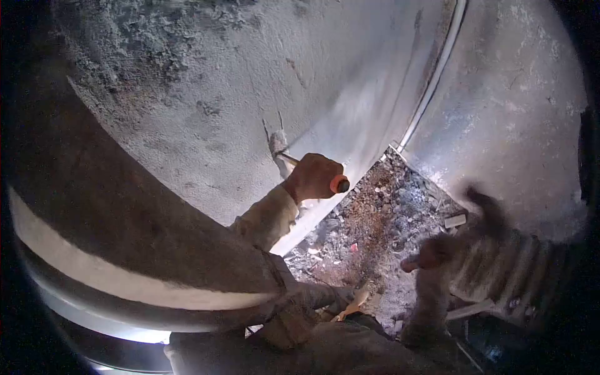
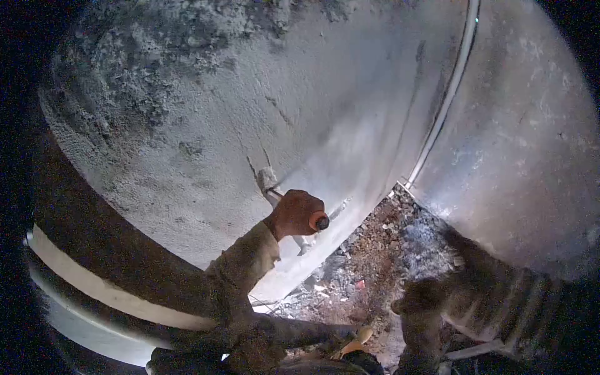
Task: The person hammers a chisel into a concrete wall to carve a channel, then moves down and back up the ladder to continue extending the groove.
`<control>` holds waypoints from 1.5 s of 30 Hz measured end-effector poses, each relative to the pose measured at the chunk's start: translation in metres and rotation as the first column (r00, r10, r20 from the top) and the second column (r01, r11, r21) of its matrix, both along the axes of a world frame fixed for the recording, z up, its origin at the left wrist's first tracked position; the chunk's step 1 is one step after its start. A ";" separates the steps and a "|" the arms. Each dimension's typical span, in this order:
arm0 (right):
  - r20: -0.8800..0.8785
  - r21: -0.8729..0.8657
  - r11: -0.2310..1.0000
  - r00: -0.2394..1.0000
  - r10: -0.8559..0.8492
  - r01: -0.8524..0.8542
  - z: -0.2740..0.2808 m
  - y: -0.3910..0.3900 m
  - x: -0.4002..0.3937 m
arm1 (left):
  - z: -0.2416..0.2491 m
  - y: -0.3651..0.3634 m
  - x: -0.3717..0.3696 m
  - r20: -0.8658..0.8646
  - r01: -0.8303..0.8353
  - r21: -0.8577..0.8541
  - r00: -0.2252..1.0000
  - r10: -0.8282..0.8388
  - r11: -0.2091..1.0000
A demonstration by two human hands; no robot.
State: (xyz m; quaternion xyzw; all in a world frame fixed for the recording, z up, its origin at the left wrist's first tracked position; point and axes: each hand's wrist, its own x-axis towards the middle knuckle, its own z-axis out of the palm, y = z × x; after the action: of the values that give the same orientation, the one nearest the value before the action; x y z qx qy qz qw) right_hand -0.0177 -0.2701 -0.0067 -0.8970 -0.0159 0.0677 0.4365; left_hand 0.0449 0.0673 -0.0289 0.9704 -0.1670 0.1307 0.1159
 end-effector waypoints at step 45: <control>-0.220 -0.580 0.692 0.900 0.375 -0.430 -0.330 -0.172 -0.056 | -0.150 -0.008 -0.043 0.068 0.209 0.134 0.973 -0.220 0.969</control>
State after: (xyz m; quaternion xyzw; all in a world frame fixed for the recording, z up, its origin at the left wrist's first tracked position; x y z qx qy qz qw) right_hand -0.0741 -0.4423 -0.3362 -0.9600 -0.1707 0.2007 0.0949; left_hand 0.0019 0.0597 -0.1786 0.9458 -0.2836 0.1462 0.0609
